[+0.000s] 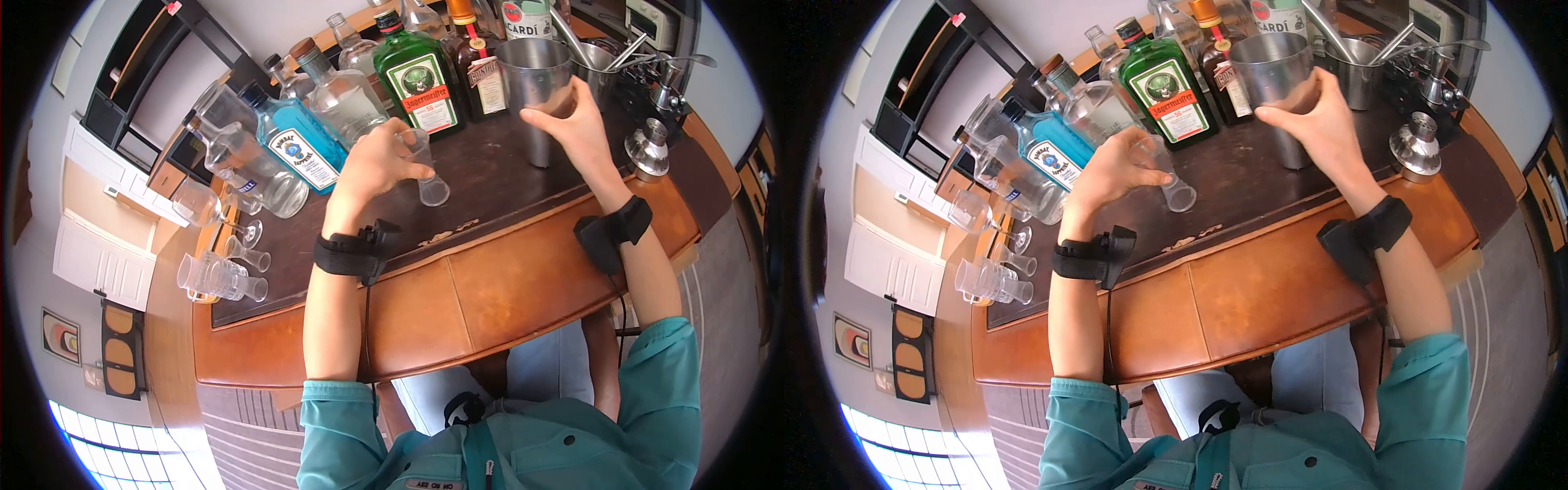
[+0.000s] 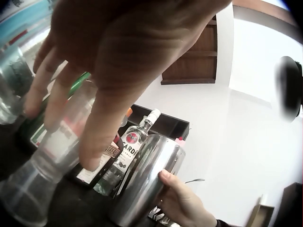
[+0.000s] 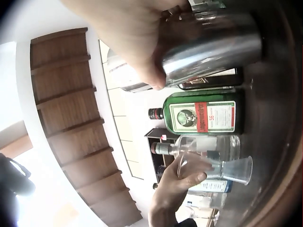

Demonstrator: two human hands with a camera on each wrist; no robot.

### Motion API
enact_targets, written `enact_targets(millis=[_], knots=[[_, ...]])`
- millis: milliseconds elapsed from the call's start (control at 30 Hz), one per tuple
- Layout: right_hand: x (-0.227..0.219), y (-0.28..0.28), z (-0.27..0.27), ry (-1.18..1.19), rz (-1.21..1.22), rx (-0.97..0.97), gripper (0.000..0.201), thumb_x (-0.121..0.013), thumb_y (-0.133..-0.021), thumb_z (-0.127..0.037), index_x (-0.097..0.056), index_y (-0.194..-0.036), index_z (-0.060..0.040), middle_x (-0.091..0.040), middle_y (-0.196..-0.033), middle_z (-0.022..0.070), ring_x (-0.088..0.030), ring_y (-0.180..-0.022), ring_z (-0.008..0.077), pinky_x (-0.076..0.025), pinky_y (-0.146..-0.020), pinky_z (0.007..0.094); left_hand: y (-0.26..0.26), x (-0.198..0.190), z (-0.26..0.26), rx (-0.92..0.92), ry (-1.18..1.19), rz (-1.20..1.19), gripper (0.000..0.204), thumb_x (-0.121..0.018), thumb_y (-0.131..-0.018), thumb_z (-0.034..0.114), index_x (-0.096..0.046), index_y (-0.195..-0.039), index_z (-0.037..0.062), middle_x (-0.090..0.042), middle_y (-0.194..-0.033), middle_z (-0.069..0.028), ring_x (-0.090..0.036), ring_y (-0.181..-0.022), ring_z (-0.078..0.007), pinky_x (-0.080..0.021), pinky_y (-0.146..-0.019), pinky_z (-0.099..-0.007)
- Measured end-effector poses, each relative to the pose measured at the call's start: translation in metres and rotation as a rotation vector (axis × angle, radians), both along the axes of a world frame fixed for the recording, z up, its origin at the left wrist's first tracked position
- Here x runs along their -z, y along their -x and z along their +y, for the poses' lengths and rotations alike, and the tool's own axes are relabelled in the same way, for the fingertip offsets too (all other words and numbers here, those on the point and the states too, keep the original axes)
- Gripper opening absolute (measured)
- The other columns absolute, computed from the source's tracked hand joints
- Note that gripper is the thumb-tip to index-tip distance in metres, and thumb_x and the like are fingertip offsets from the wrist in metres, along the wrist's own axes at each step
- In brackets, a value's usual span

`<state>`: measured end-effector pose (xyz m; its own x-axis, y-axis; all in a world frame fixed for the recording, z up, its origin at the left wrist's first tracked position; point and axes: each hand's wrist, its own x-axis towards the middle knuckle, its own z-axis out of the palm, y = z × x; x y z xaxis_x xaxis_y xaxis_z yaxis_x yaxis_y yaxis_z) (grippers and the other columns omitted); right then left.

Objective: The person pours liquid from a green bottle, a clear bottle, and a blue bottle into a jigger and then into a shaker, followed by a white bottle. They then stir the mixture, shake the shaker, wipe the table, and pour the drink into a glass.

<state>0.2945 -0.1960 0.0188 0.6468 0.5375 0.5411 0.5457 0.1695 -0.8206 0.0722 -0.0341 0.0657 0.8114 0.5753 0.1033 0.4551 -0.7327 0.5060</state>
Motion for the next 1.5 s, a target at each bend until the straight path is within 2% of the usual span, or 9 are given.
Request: enact_targets(millis=[367, 467, 567, 700, 833, 933, 1000, 1100, 1500], knots=[[0.004, -0.016, 0.002, 0.015, 0.071, 0.025, 0.086, -0.08, -0.059, -0.032, -0.036, -0.121, 0.0093, -0.053, -0.11, 0.0176, -0.052, -0.101, 0.0211, -0.039, -0.089, 0.0293, 0.028, -0.033, -0.004, -0.11, -0.008, 0.076, 0.093, -0.084, -0.052, 0.032, -0.037, -0.126, 0.0018, -0.058, -0.106, -0.021, -0.055, -0.102, -0.0274, -0.044, -0.085, -0.0342], [0.006, -0.018, 0.001, 0.036, 0.057, 0.013, 0.09, -0.081, -0.059, -0.033, -0.034, -0.122, 0.0096, -0.051, -0.112, 0.0191, -0.05, -0.106, 0.0218, -0.038, -0.091, 0.0296, 0.073, -0.066, 0.023, -0.325, -0.068, -0.221, 0.088, -0.082, -0.052, 0.032, -0.041, -0.12, -0.0067, -0.061, -0.092, -0.0179, -0.059, -0.087, -0.0239, -0.048, -0.074, -0.031], [0.012, -0.024, 0.004, 0.047, 0.02, 0.034, 0.094, -0.081, -0.059, -0.034, -0.03, -0.125, 0.0099, -0.047, -0.117, 0.0208, -0.046, -0.111, 0.0233, -0.034, -0.095, 0.0311, 0.114, -0.07, 0.045, -0.843, -0.335, -0.838, 0.072, -0.08, -0.059, 0.026, -0.04, -0.107, -0.0093, -0.055, -0.085, -0.0161, -0.055, -0.071, -0.0215, -0.047, -0.067, -0.0305], [-0.002, -0.011, -0.003, -0.147, 0.056, -0.054, 0.095, -0.078, -0.064, -0.032, -0.023, -0.13, 0.0089, -0.036, -0.129, 0.0223, -0.037, -0.12, 0.0252, -0.027, -0.101, 0.0353, 0.137, -0.034, 0.1, -1.257, -0.523, -0.663, 0.099, -0.084, -0.051, 0.031, -0.024, -0.126, 0.0028, -0.042, -0.111, -0.0277, -0.045, -0.104, -0.0412, -0.038, -0.089, -0.0469], [-0.006, -0.012, -0.004, -0.202, -0.066, 0.131, 0.075, -0.068, -0.076, -0.031, -0.03, -0.128, 0.0057, -0.035, -0.13, 0.0186, -0.034, -0.122, 0.024, -0.025, -0.103, 0.0359, 0.143, -0.01, 0.12, -0.961, -0.342, -0.683, 0.114, -0.084, -0.051, 0.032, -0.01, -0.134, 0.008, -0.03, -0.126, -0.031, -0.038, -0.114, -0.0415, -0.034, -0.095, -0.0481], [-0.005, -0.014, -0.007, -0.29, -0.061, 0.199, 0.046, -0.052, -0.088, -0.026, -0.041, -0.122, 0.0026, -0.037, -0.126, 0.0145, -0.036, -0.12, 0.0249, -0.028, -0.101, 0.0358, 0.135, 0.013, 0.143, -0.921, -0.547, -0.729, 0.114, -0.084, -0.051, 0.031, -0.01, -0.134, 0.0039, -0.033, -0.127, -0.0264, -0.039, -0.116, -0.0368, -0.033, -0.097, -0.0422], [-0.012, -0.009, -0.01, -0.286, -0.128, 0.262, 0.045, -0.052, -0.088, -0.026, -0.042, -0.121, 0.0024, -0.038, -0.126, 0.0144, -0.036, -0.119, 0.0252, -0.028, -0.101, 0.0358, 0.133, 0.022, 0.153, -0.93, -0.397, -0.959, 0.113, -0.085, -0.05, 0.03, -0.014, -0.132, -0.0008, -0.036, -0.126, -0.0223, -0.039, -0.117, -0.0322, -0.032, -0.099, -0.038], [-0.013, -0.009, -0.016, -0.287, -0.189, 0.343, 0.038, -0.053, -0.087, -0.024, -0.046, -0.115, 0.0014, -0.038, -0.124, 0.0141, -0.036, -0.117, 0.0264, -0.028, -0.099, 0.0361, 0.136, 0.009, 0.133, -0.783, -0.306, -0.938, 0.1, -0.085, -0.053, 0.022, -0.022, -0.126, -0.0062, -0.04, -0.121, -0.0201, -0.044, -0.109, -0.0264, -0.035, -0.095, -0.0347], [-0.042, 0.029, -0.031, -0.352, -0.638, 0.551, 0.027, -0.063, -0.074, -0.008, -0.053, -0.099, -0.0031, -0.048, -0.111, 0.0109, -0.042, -0.102, 0.0276, -0.034, -0.088, 0.0364, 0.172, 0.022, 0.076, -0.51, -0.383, -1.048, 0.064, -0.079, -0.057, 0.005, -0.047, -0.113, -0.0004, -0.055, -0.107, -0.0107, -0.056, -0.09, -0.02, -0.045, -0.081, -0.0319]])
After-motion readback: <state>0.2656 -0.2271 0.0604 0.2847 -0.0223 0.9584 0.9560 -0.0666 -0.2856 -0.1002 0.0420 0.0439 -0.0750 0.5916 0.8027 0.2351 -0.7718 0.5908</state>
